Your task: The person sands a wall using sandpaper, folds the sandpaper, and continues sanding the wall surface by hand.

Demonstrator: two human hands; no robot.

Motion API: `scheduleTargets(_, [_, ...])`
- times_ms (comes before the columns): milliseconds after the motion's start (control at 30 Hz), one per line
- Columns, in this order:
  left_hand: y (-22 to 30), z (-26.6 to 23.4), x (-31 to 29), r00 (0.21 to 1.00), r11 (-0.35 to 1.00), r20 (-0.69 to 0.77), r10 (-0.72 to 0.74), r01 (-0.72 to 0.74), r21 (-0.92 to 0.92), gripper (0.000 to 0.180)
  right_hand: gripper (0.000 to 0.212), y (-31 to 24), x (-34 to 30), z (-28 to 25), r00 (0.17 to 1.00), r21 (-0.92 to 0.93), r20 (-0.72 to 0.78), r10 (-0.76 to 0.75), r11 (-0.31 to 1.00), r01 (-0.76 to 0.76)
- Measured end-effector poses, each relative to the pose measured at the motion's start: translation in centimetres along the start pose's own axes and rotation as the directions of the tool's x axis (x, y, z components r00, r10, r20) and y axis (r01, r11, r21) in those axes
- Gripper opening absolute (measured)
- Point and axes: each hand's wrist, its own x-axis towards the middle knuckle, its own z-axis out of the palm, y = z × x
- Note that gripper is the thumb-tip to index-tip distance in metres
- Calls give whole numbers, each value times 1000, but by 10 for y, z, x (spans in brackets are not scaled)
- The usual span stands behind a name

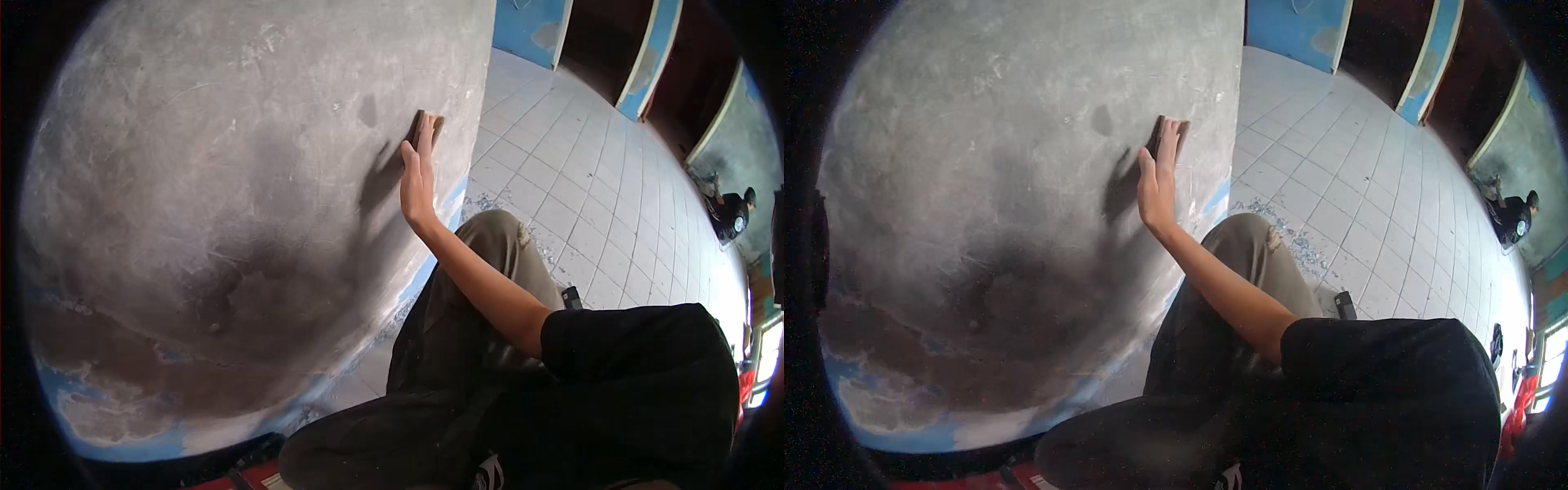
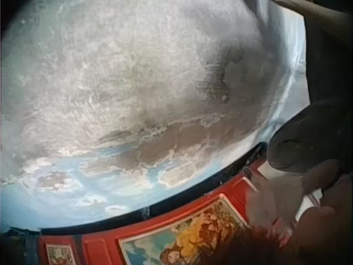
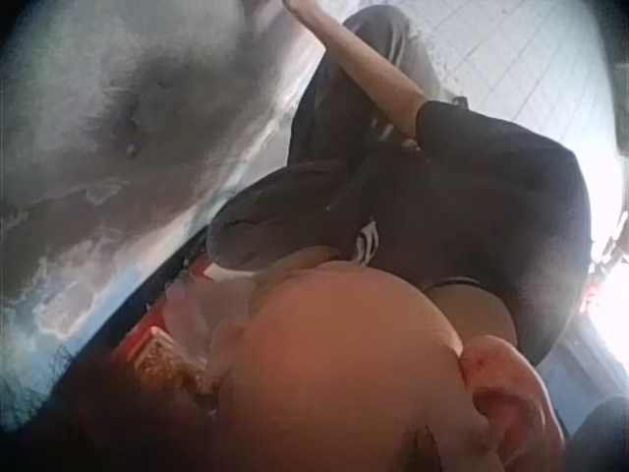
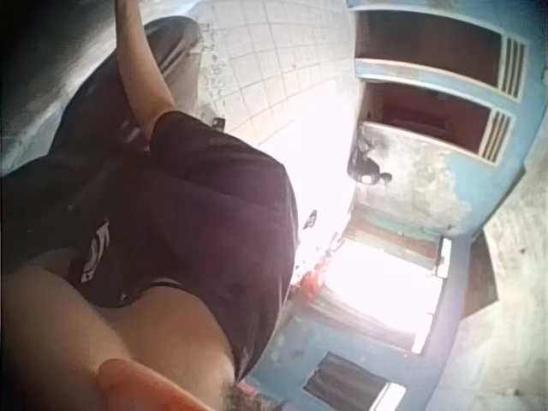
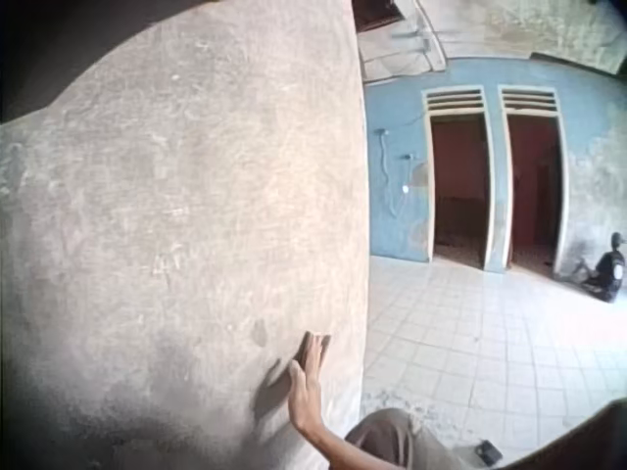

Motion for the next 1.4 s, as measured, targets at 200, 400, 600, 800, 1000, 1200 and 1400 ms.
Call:
scheduleTargets(200, [15, 24, 15, 976, 968, 23, 216, -211, -136, 14, 77, -3, -99, 37, 976, -105, 217, -15, 994, 38])
scheduleTargets(400, [16, 25, 15, 964, 957, 37, 265, -258, -130, 13, 77, -4, -106, 42, 937, -141, 338, -85, 980, 140])
scheduleTargets(600, [21, 29, 16, 959, 954, 49, 280, -272, -125, 12, 72, -1, -37, 21, 997, -38, 62, -55, 998, 58])
scheduleTargets(800, [14, 34, 10, 962, 961, 48, 267, -262, -93, 11, 78, -8, -144, 37, 850, -173, 521, -84, 964, 201])
scheduleTargets(1000, [-8, 23, 6, 975, 975, 49, 218, -219, 18, 11, 79, -8, -97, 42, 757, -238, 611, -231, 859, 454])
scheduleTargets(1200, [-96, 13, -50, 924, 956, 362, -121, 11, 293, 10, 68, -50, 10, 47, 751, -264, 301, -587, 706, 657])
scheduleTargets(1400, [-146, 6, -118, 319, 881, 859, -400, -125, 456, 14, 58, 24, -33, 25, -144, 275, 852, -503, 197, 941])
